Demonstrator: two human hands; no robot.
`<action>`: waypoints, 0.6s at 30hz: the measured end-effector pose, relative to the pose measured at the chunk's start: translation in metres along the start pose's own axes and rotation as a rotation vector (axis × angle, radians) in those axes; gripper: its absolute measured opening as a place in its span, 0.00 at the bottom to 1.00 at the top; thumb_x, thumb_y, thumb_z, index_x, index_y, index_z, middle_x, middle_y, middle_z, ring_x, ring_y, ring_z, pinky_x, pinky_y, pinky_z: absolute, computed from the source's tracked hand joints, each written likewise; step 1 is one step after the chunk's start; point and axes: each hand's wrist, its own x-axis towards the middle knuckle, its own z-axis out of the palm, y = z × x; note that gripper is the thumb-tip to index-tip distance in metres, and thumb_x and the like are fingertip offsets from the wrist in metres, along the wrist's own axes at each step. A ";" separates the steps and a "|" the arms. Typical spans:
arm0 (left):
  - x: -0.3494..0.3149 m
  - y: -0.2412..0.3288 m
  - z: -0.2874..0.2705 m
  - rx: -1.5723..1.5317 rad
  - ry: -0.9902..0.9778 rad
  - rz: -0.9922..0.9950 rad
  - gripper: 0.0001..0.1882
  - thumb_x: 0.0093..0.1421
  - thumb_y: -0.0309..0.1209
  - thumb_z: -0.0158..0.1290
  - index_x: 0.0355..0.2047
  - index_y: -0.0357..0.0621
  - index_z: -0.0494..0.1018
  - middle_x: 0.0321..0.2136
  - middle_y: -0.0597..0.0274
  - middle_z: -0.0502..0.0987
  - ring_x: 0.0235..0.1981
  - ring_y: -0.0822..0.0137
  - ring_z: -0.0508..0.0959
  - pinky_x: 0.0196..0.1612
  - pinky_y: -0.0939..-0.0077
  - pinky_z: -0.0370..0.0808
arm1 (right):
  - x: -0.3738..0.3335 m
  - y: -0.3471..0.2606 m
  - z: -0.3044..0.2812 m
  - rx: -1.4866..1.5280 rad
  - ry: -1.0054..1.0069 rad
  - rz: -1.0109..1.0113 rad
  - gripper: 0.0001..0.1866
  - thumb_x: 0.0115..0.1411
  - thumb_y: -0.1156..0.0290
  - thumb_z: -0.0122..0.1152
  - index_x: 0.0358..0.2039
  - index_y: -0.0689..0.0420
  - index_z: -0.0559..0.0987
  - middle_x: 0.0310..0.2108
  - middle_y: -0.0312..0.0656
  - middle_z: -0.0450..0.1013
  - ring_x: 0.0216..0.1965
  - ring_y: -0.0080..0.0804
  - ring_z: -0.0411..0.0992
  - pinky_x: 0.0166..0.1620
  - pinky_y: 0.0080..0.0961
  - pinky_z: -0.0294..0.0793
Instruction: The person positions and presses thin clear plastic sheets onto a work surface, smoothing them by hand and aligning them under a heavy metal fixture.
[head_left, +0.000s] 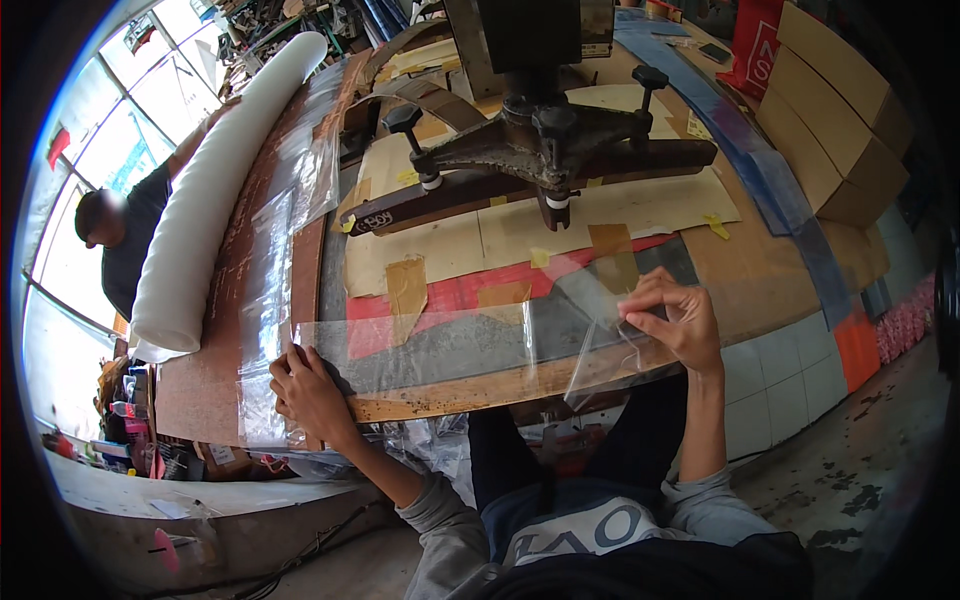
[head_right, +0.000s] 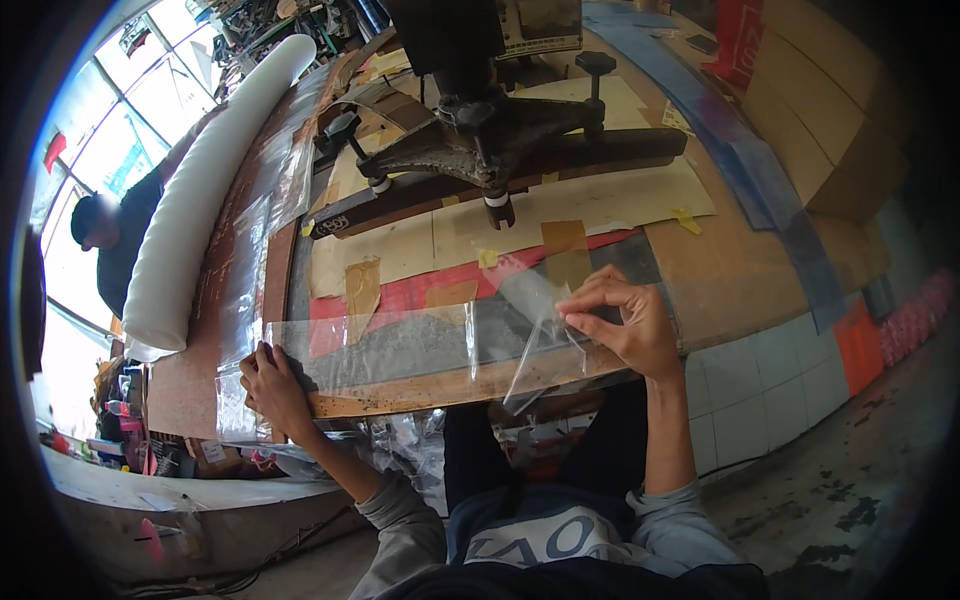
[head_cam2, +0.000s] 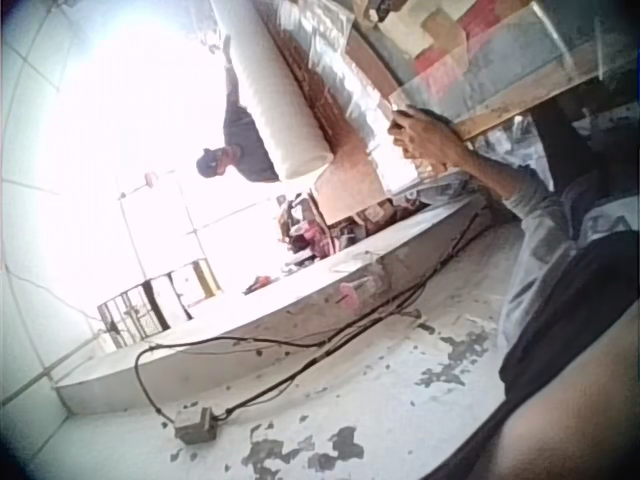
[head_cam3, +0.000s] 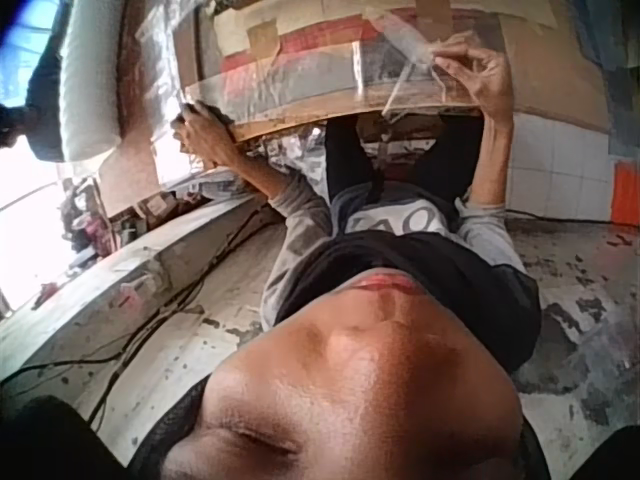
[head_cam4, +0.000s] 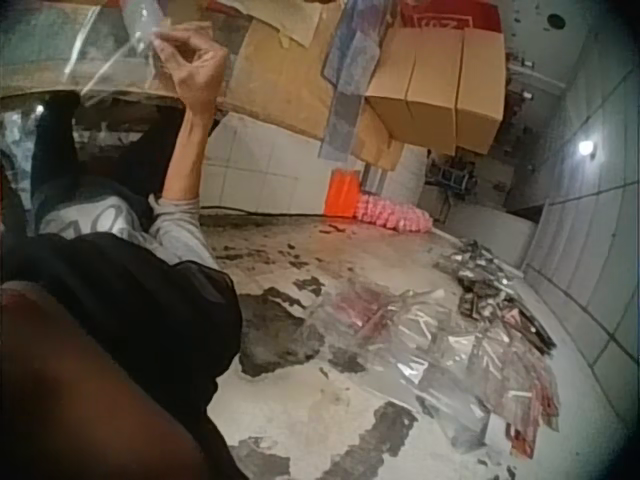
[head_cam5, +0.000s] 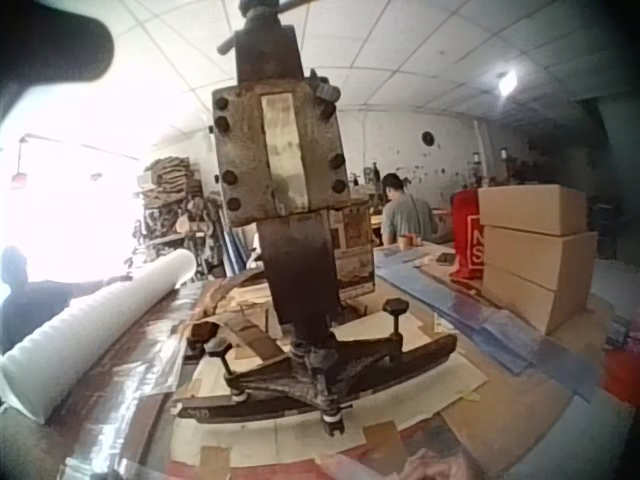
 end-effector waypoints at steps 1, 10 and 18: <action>-0.001 -0.002 -0.002 0.019 0.023 -0.016 0.20 0.65 0.44 0.42 0.52 0.49 0.70 0.45 0.58 0.70 0.49 0.58 0.70 0.50 0.55 0.66 | 0.000 0.001 -0.003 0.011 -0.008 -0.001 0.07 0.51 0.73 0.65 0.31 0.59 0.83 0.26 0.36 0.78 0.34 0.23 0.69 0.46 0.23 0.68; 0.002 -0.006 0.001 -0.099 -0.027 0.013 0.18 0.64 0.41 0.45 0.52 0.53 0.71 0.44 0.53 0.70 0.49 0.54 0.70 0.50 0.53 0.66 | -0.004 -0.001 -0.001 0.082 0.161 0.147 0.26 0.61 0.48 0.52 0.41 0.61 0.78 0.25 0.39 0.74 0.28 0.20 0.70 0.49 0.26 0.65; -0.004 0.001 0.003 -0.101 0.079 -0.005 0.18 0.63 0.40 0.47 0.52 0.53 0.70 0.46 0.55 0.71 0.49 0.56 0.70 0.50 0.55 0.67 | 0.004 0.003 0.009 -0.515 -0.161 -0.074 0.33 0.57 0.35 0.46 0.42 0.51 0.81 0.41 0.39 0.78 0.53 0.35 0.71 0.65 0.51 0.40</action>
